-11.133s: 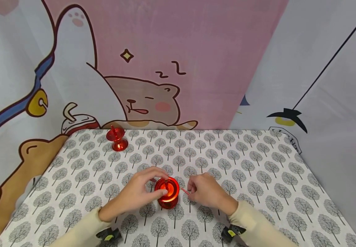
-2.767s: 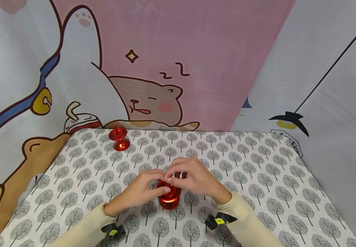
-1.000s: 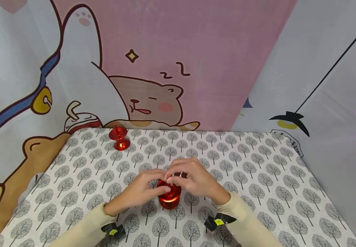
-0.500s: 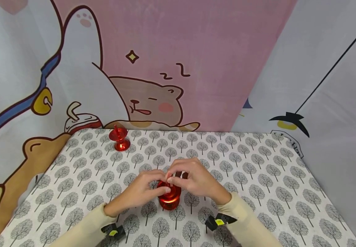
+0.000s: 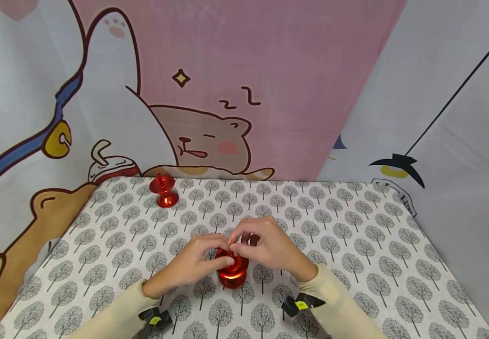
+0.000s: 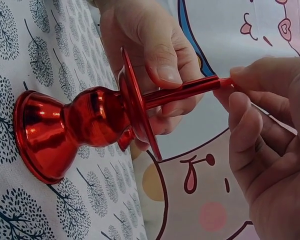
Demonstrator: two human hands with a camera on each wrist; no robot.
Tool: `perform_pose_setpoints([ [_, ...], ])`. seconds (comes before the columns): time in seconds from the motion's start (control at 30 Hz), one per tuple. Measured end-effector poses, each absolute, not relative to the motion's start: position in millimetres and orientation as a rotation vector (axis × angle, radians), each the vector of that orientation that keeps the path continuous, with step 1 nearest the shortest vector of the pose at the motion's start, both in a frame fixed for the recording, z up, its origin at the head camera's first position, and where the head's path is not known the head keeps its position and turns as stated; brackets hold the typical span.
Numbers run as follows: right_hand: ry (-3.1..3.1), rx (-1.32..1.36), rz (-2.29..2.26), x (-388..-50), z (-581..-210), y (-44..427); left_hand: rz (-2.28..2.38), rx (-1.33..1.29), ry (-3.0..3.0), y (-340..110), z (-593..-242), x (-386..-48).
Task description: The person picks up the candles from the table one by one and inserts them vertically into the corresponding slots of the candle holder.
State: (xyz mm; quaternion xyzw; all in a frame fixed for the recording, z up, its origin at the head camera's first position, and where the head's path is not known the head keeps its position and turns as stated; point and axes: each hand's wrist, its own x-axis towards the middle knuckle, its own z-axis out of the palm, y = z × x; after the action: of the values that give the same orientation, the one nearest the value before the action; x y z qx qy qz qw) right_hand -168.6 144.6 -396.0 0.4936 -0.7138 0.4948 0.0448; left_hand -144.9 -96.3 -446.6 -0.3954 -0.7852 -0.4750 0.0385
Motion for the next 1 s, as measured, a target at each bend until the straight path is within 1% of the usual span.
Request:
perform_pose_setpoints([
  [0.8, -2.107, 1.623, 1.316, -167.1, -391.9, 141.2, -1.439, -1.251, -2.358, -96.1, -447.6, -146.4],
  [1.0, -2.135, 1.61, 1.321, -166.8, -392.1, 141.9, -1.432, -1.243, -2.369, -96.1, -447.3, -146.0],
])
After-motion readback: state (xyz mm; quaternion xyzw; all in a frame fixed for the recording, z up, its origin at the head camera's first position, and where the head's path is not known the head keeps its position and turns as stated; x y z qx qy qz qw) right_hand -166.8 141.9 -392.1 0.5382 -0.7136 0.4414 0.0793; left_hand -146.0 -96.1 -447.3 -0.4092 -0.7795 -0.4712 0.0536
